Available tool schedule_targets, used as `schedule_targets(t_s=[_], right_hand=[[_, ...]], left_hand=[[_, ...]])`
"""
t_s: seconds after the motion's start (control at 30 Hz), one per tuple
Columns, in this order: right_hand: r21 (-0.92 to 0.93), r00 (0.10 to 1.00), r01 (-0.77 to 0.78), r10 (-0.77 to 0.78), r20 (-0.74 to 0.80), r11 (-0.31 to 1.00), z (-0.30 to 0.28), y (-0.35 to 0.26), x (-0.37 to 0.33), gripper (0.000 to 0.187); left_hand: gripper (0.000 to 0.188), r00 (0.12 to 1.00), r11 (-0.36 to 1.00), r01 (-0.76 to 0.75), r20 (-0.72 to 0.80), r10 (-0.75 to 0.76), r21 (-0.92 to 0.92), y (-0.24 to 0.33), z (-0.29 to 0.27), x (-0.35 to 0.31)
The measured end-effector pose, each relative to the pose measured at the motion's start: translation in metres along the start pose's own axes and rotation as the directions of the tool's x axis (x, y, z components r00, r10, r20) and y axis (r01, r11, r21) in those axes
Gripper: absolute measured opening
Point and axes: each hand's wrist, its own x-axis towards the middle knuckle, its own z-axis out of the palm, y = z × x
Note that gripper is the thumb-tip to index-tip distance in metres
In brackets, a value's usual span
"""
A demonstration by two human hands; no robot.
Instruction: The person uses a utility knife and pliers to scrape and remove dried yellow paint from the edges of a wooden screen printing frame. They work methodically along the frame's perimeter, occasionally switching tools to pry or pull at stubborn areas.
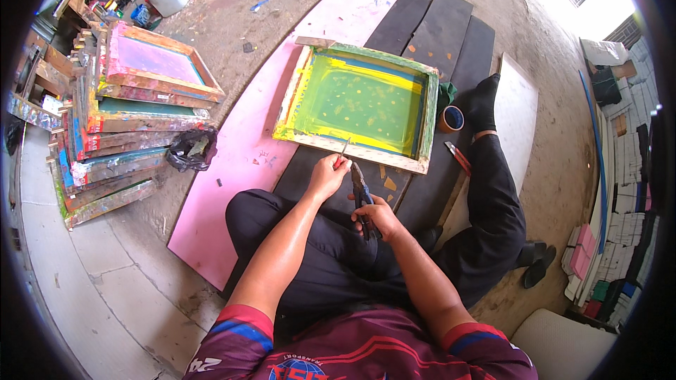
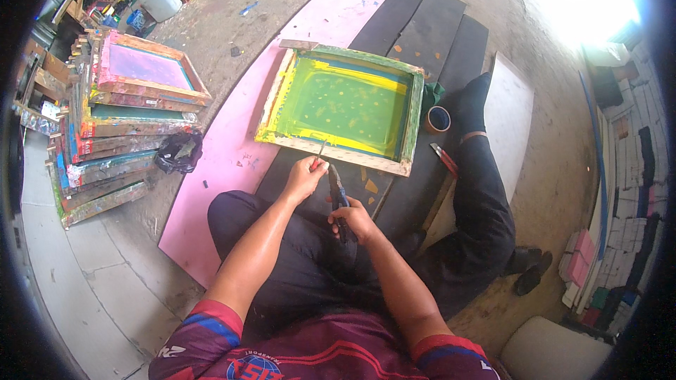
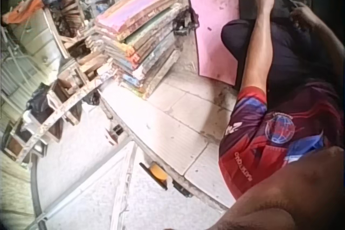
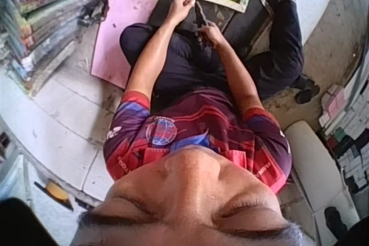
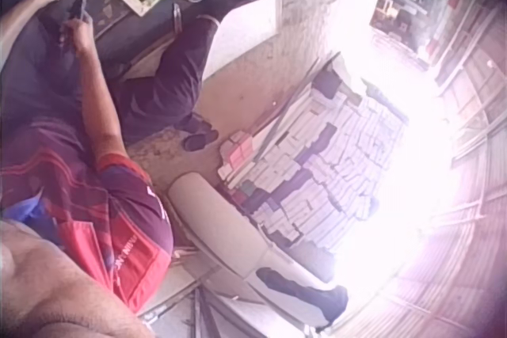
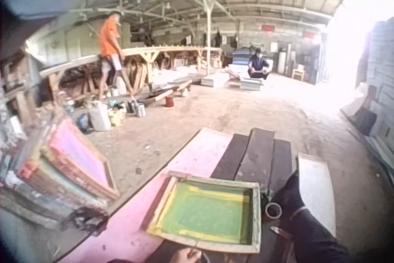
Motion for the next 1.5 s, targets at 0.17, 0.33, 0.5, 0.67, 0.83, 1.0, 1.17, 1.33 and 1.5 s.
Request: schedule_targets(t_s=[0.17,0.33,0.5,0.67,0.83,1.0,1.17,1.33,1.5], right_hand=[[-0.079,1.0,0.007,-0.008,-0.018,0.997,0.004,-0.004,0.003,0.044],[-0.138,0.976,0.033,-0.062,-0.211,0.99,0.0,-0.012,0.01,0.039],[-0.165,0.942,-0.007,-0.049,-0.333,0.986,-0.004,-0.013,0.031,0.039],[-0.163,0.935,-0.016,-0.043,-0.351,0.986,0.005,-0.013,0.04,0.036],[-0.157,0.917,-0.037,-0.028,-0.397,0.987,0.014,-0.016,0.038,0.034],[-0.155,0.907,-0.053,-0.017,-0.421,0.987,0.017,-0.019,0.043,0.033],[-0.117,0.892,-0.067,0.007,-0.453,0.991,0.018,-0.024,0.043,0.035],[0.034,0.931,0.045,-0.03,-0.364,0.998,0.002,-0.014,0.045,0.04],[0.22,0.968,0.066,-0.009,-0.25,0.973,-0.004,-0.01,0.041,0.047]], left_hand=[[0.027,0.988,0.992,-0.103,-0.105,0.11,0.073,-0.013,0.001,0.003],[0.032,0.952,0.982,0.187,-0.241,-0.187,-0.022,-0.005,-0.012,0.009],[0.029,0.79,0.822,0.34,-0.336,-0.514,-0.457,-0.002,-0.081,0.021],[0.03,0.657,0.808,0.416,-0.476,-0.585,-0.418,-0.031,-0.159,0.033],[0.03,0.449,0.63,0.544,-0.442,-0.777,-0.555,-0.074,-0.179,0.037],[0.037,0.364,0.622,0.582,-0.516,-0.776,-0.524,-0.098,-0.17,0.047],[0.04,0.442,0.698,0.577,-0.556,-0.704,-0.424,-0.093,-0.161,0.047],[0.034,0.601,0.752,0.404,-0.468,-0.648,-0.521,-0.054,-0.134,0.036],[0.029,0.714,0.799,0.352,-0.412,-0.566,-0.488,-0.009,-0.122,0.018]])
